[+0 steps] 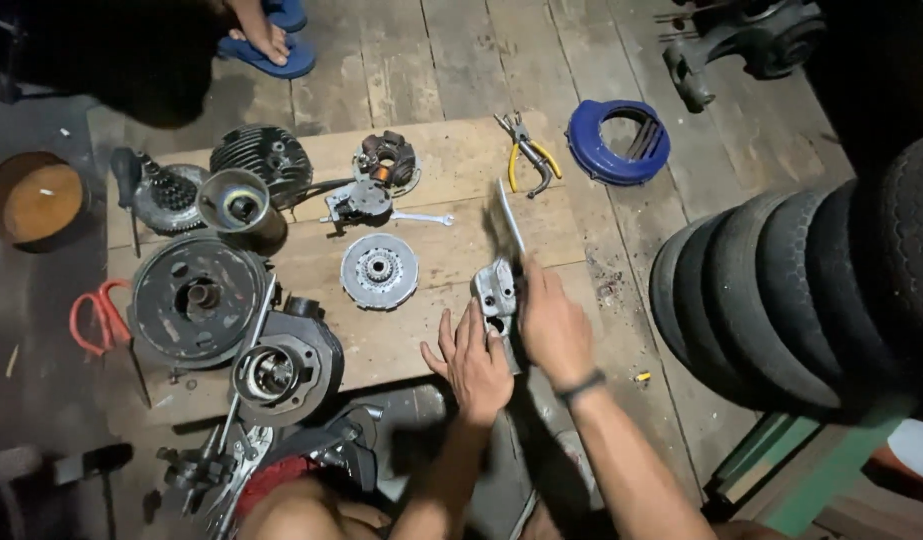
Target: Cleaning a disassembled motorcycle engine casing using a wire brush and a rag to remove dirt and grime.
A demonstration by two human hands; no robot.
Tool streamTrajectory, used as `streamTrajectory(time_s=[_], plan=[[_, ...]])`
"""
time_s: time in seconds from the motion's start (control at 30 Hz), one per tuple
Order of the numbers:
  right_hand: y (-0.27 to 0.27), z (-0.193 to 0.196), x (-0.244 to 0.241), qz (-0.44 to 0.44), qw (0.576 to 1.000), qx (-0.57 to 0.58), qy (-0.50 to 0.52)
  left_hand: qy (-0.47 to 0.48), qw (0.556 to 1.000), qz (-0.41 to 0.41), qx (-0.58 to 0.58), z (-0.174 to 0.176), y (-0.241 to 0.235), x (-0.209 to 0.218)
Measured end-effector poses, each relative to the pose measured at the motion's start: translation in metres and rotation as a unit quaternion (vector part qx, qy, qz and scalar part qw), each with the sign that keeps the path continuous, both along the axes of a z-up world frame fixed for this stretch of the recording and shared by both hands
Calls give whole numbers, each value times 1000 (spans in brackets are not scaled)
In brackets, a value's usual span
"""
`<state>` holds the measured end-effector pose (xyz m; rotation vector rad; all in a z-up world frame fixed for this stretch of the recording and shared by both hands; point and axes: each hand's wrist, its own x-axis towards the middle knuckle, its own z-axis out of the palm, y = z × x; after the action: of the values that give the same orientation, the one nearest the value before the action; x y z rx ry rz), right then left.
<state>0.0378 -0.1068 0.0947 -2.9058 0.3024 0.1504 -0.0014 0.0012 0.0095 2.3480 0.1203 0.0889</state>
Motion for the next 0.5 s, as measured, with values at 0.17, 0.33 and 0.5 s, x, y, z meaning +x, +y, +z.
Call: streamTrajectory(time_s=[0.17, 0.33, 0.5], plan=[[11, 33, -95, -14, 998, 30, 51, 4, 1000, -6, -16, -3, 0, 1], [2, 2, -40, 11, 1000, 11, -18, -1, 999, -10, -37, 1, 1, -1], [5, 12, 23, -4, 1000, 23, 8, 12, 1000, -10, -11, 1, 2, 0]])
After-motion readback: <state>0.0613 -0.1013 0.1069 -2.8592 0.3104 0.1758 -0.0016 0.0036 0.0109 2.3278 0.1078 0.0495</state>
